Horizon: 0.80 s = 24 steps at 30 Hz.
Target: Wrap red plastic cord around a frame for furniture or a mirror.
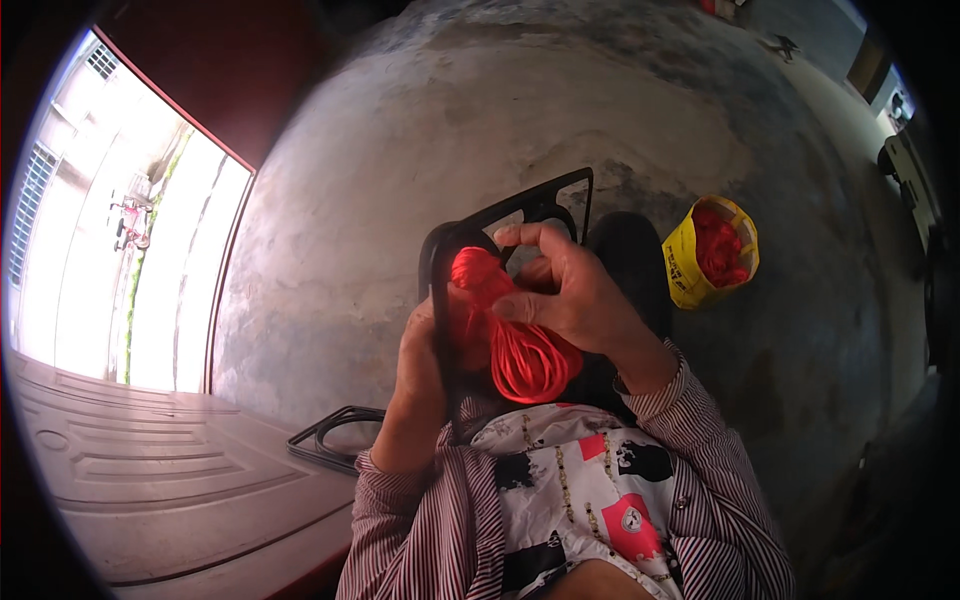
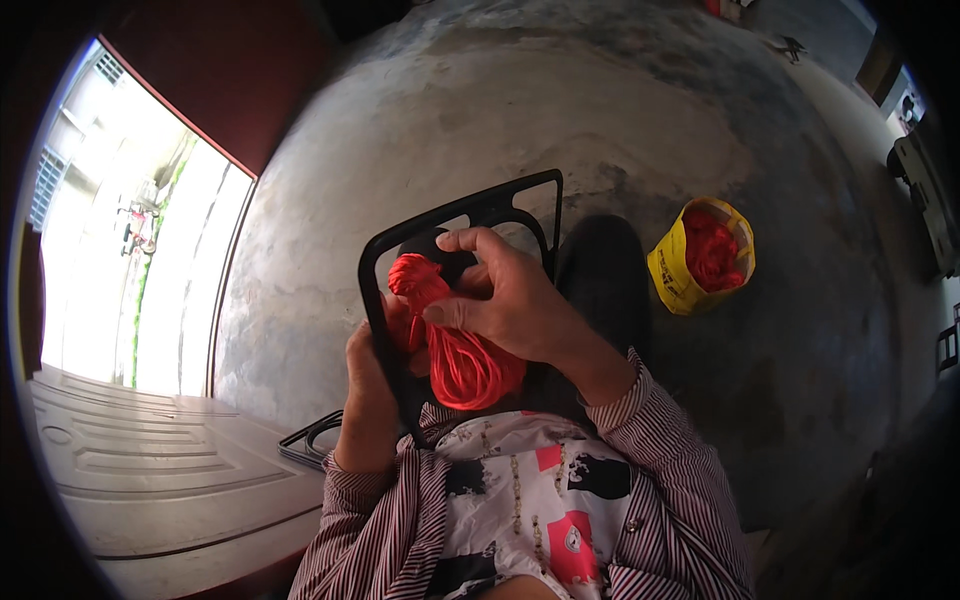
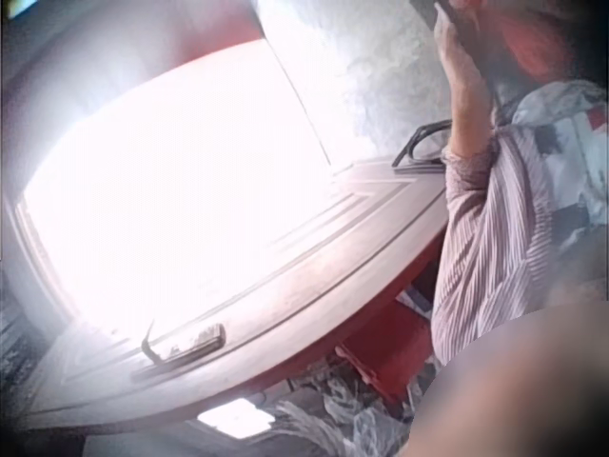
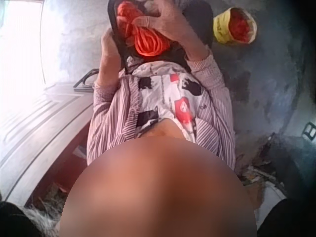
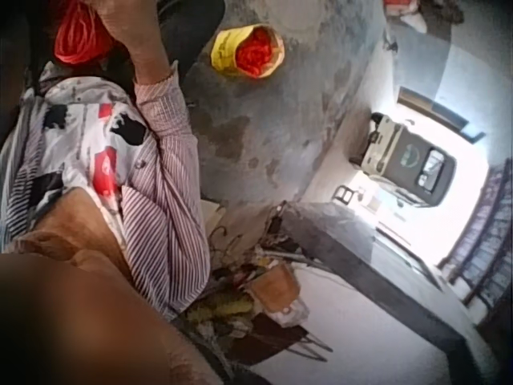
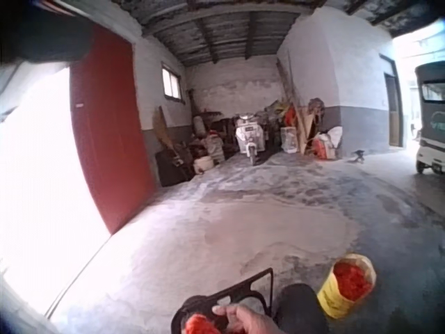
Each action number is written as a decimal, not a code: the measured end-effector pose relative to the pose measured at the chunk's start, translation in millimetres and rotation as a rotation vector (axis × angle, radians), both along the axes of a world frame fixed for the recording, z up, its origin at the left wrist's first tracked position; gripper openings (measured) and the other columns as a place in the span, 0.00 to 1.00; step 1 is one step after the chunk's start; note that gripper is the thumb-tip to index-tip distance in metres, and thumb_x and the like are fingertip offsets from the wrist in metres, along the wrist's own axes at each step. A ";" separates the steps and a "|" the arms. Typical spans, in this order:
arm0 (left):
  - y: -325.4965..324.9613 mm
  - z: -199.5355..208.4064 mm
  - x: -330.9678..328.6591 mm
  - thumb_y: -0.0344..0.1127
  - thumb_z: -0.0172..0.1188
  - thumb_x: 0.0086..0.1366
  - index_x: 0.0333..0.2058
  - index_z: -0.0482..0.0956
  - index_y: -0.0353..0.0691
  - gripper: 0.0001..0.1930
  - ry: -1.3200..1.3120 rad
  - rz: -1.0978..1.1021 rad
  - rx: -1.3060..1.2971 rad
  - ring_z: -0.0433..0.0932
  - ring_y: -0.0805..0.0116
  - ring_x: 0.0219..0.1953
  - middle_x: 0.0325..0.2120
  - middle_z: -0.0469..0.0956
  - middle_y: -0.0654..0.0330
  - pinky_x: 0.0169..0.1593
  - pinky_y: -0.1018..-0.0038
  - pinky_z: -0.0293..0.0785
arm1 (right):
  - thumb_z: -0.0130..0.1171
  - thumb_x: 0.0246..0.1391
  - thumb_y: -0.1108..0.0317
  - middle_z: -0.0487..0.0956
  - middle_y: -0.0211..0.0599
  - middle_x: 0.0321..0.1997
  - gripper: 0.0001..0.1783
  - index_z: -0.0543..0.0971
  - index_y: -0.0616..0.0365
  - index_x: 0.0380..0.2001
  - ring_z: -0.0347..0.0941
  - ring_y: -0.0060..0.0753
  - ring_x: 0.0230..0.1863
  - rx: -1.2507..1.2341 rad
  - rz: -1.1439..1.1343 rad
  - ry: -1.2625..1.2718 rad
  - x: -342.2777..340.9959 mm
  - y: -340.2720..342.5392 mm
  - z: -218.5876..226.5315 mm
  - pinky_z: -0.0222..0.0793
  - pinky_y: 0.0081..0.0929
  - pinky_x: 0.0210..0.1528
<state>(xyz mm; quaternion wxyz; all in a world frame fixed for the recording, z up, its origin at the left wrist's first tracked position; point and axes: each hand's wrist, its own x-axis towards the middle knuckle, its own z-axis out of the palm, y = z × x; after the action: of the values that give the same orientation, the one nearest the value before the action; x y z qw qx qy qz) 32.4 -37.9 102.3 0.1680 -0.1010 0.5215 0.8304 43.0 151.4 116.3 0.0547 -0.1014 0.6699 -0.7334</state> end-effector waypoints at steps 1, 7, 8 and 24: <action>6.2 4.8 2.6 0.51 0.51 0.70 0.44 0.78 0.37 0.21 0.123 -0.050 -0.033 0.72 0.78 0.22 0.28 0.77 0.65 0.25 0.82 0.67 | 0.69 0.54 0.55 0.82 0.39 0.31 0.32 0.69 0.67 0.51 0.80 0.26 0.34 0.011 -0.068 -0.005 -4.5 -1.4 0.6 0.73 0.22 0.39; -4.0 1.1 -0.2 0.49 0.52 0.71 0.47 0.77 0.36 0.21 0.148 -0.145 0.048 0.75 0.79 0.26 0.31 0.78 0.64 0.27 0.84 0.69 | 0.66 0.57 0.59 0.83 0.41 0.35 0.22 0.72 0.66 0.44 0.80 0.27 0.36 0.094 -0.144 0.256 13.0 -17.5 -1.6 0.75 0.24 0.42; -0.9 3.4 0.5 0.49 0.52 0.71 0.47 0.77 0.36 0.21 0.147 -0.139 0.049 0.75 0.79 0.26 0.31 0.78 0.64 0.27 0.84 0.69 | 0.66 0.57 0.62 0.83 0.41 0.36 0.20 0.72 0.66 0.43 0.80 0.26 0.36 0.063 -0.151 0.364 14.4 -18.2 -4.7 0.75 0.24 0.43; -4.4 -4.4 5.2 0.40 0.59 0.63 0.50 0.75 0.30 0.22 0.021 -0.308 0.431 0.81 0.65 0.43 0.43 0.80 0.53 0.51 0.71 0.77 | 0.52 0.63 0.64 0.80 0.38 0.47 0.17 0.78 0.62 0.50 0.77 0.30 0.52 -0.740 -0.159 -0.127 12.1 14.8 -64.7 0.73 0.31 0.55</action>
<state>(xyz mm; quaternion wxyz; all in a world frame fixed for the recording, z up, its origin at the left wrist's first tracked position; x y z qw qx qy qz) 37.6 -42.3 97.9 0.3048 0.0263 0.3437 0.8878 55.1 166.2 51.6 -0.0013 -0.0164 0.3609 -0.9325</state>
